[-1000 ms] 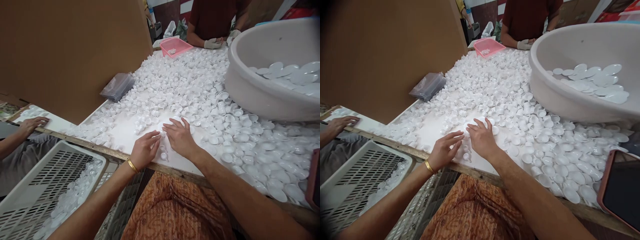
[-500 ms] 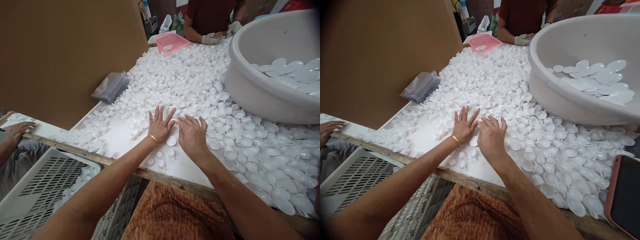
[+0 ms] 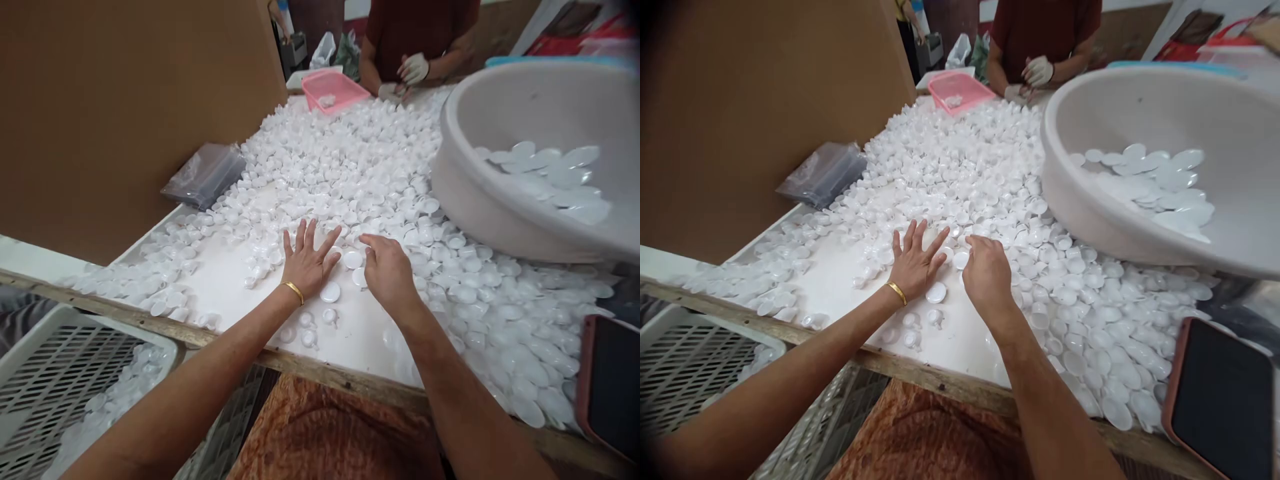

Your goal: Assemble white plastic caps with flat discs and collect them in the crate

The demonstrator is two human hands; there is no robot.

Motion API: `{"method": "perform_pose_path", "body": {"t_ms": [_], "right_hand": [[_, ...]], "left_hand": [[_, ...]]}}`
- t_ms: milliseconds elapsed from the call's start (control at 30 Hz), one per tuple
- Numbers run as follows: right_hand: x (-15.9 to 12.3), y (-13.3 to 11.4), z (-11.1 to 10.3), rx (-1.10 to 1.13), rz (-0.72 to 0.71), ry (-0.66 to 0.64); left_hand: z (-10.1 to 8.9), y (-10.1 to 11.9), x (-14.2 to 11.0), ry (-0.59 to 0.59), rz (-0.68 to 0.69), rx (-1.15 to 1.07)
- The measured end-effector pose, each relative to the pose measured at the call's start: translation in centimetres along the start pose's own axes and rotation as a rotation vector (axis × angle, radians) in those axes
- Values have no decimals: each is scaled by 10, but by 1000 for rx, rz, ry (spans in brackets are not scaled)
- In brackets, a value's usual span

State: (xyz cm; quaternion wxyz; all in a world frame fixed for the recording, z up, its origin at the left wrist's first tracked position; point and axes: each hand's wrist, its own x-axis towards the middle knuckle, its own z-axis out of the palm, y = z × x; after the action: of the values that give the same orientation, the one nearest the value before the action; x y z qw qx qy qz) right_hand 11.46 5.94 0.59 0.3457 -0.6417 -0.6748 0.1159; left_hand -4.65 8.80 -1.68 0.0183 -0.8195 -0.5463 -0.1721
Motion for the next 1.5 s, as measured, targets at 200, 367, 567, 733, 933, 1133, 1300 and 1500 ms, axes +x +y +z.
{"method": "perform_pose_path", "body": {"t_ms": [200,367,567,733,933,1133,1300,1500], "right_hand": [[-4,5,-3,-144,5,-156],[-12,-4,7,-166,-50,-272],[-11,-8,8,-79,-41,-317],[-9,-4,2,-129,56,-306],[-10,-6,4,-186,102,-449],[-7,-8,9,-152,121,-468],[-8,-4,4,-88,101,-489],[-9,2,-13,68,52,-639]], "left_hand": [[-6,7,-2,171,-139,-279],[-32,0,2,144,-172,-511],[-30,-1,-13,-151,141,-246],[-9,13,-22,-289,214,30],[-11,20,-21,-340,188,100],[-11,22,-24,-316,149,7],[-21,16,-24,-217,-20,-358],[-41,2,-22,-231,-145,-656]]}}
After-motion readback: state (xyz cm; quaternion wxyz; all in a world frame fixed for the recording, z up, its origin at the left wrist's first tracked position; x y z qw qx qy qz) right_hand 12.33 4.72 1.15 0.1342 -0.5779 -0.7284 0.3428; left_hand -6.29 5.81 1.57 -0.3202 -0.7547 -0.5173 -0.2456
